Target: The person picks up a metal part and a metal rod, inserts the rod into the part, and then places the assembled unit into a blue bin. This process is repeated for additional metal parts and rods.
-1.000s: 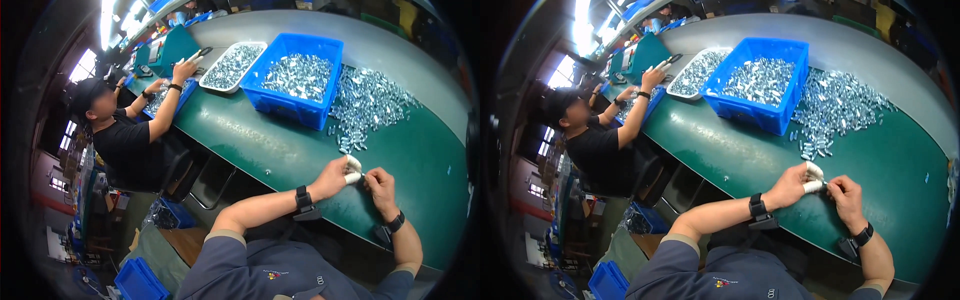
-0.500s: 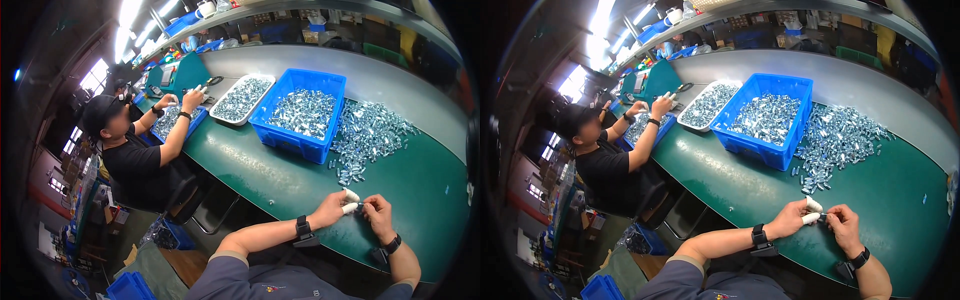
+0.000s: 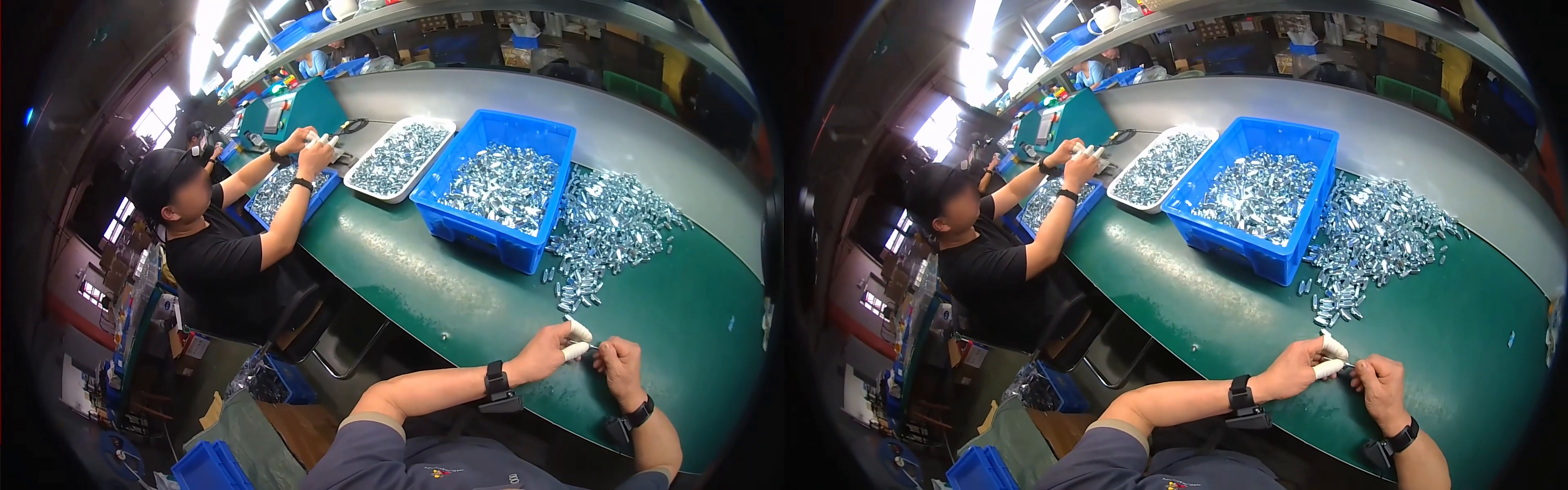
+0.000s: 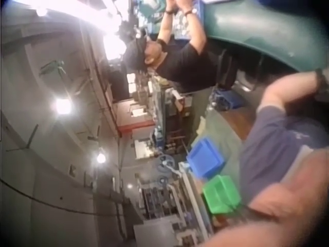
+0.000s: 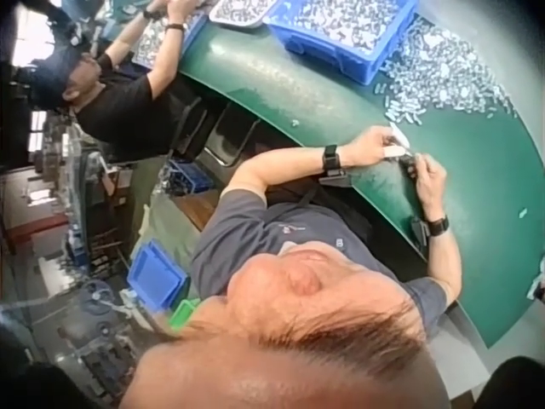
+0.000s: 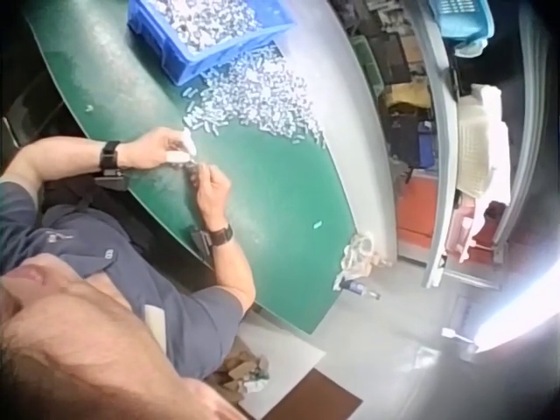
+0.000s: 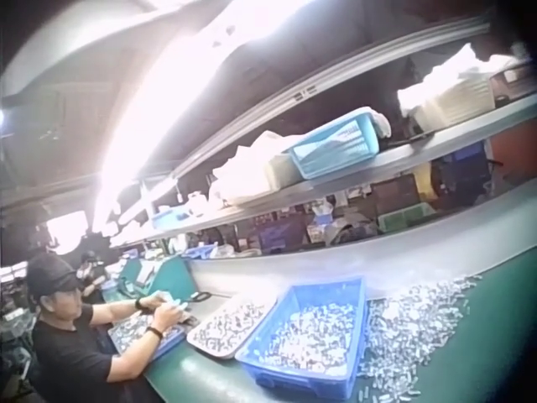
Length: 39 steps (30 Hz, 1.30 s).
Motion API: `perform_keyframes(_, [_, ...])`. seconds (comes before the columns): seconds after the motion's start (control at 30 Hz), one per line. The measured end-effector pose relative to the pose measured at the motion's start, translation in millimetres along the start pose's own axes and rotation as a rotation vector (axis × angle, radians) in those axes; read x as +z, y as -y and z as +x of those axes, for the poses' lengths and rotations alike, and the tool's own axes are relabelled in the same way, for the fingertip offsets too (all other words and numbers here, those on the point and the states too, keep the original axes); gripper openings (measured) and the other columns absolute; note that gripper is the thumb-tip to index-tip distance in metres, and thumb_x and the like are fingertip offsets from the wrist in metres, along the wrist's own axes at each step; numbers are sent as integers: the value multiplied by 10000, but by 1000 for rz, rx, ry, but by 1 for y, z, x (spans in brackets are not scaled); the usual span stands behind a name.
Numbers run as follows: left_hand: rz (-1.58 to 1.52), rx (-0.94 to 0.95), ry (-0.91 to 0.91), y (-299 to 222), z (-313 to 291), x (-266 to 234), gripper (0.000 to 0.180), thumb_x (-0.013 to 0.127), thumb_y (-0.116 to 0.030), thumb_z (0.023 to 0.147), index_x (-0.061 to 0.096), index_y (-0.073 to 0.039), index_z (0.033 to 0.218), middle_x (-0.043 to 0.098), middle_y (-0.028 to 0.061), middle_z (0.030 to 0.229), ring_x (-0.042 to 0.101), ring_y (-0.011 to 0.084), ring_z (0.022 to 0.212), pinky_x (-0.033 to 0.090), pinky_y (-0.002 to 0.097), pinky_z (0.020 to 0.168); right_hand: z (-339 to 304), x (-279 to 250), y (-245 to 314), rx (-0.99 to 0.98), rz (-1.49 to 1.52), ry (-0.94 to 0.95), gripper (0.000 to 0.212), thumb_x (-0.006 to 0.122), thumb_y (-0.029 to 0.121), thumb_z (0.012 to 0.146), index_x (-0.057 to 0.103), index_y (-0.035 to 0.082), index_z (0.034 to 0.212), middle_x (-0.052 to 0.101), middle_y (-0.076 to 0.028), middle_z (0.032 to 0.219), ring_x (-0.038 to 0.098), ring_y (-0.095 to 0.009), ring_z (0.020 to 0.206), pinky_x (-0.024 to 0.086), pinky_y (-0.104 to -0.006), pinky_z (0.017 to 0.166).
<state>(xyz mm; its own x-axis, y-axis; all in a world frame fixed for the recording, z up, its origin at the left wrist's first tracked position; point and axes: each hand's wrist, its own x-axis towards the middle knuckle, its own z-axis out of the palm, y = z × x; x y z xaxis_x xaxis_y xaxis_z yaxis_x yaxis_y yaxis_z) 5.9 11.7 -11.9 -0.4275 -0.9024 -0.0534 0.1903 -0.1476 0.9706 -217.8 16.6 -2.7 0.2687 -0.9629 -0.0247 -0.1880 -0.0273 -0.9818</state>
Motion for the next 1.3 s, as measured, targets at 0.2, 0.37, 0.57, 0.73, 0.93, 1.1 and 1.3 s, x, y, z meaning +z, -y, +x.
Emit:
perform_keyframes(0.2, [-29,13,-21,4,0,4,207,653,-115,999,622,-11,1175,672,33,997,619,89,847,521,265,753,-2,8,-3,-22,47,-102,260,638,206,996,644,17,816,639,-32,707,582,-89,579,456,-221,525])
perform_keyframes(0.37, [-30,4,-15,0,1,0,202,651,-115,999,624,-11,1170,672,31,1000,621,89,839,520,263,745,4,-1,-6,-90,-23,-12,211,658,207,988,645,22,888,643,-30,724,583,-80,592,455,-216,531])
perform_keyframes(0.57, [-19,3,-18,5,1,3,200,648,-117,1000,626,-13,1169,672,32,998,624,89,841,521,264,741,0,-2,-7,-8,18,-7,147,671,166,973,635,23,966,634,-20,732,572,-74,602,448,-215,540])
perform_keyframes(0.73, [-42,-13,0,-2,1,0,201,643,-127,1005,619,-14,1171,671,32,1000,621,89,844,520,264,741,0,12,-3,-60,105,-122,134,671,149,965,631,23,984,629,-16,727,567,-76,596,438,-220,532])
perform_keyframes(0.93, [-24,-16,-10,1,-1,2,205,639,-135,1009,611,-13,1171,669,29,999,621,89,850,518,263,742,0,1,-7,-85,34,-72,117,666,126,955,625,24,996,630,-12,736,580,-72,620,439,-215,546])
perform_keyframes(1.1, [-25,-26,-11,2,2,-1,202,638,-134,1010,612,-14,1171,669,31,1004,618,87,843,517,264,738,1,-4,-5,-12,-1,8,99,664,105,945,635,20,903,625,-17,736,585,-75,638,443,-214,565])
perform_keyframes(1.3, [-62,-4,-16,-1,-2,5,204,646,-140,1004,617,-14,1161,660,21,974,612,86,826,512,264,718,-5,8,-2,0,107,-120,228,650,141,966,638,7,782,637,-46,734,583,-92,595,441,-226,537])
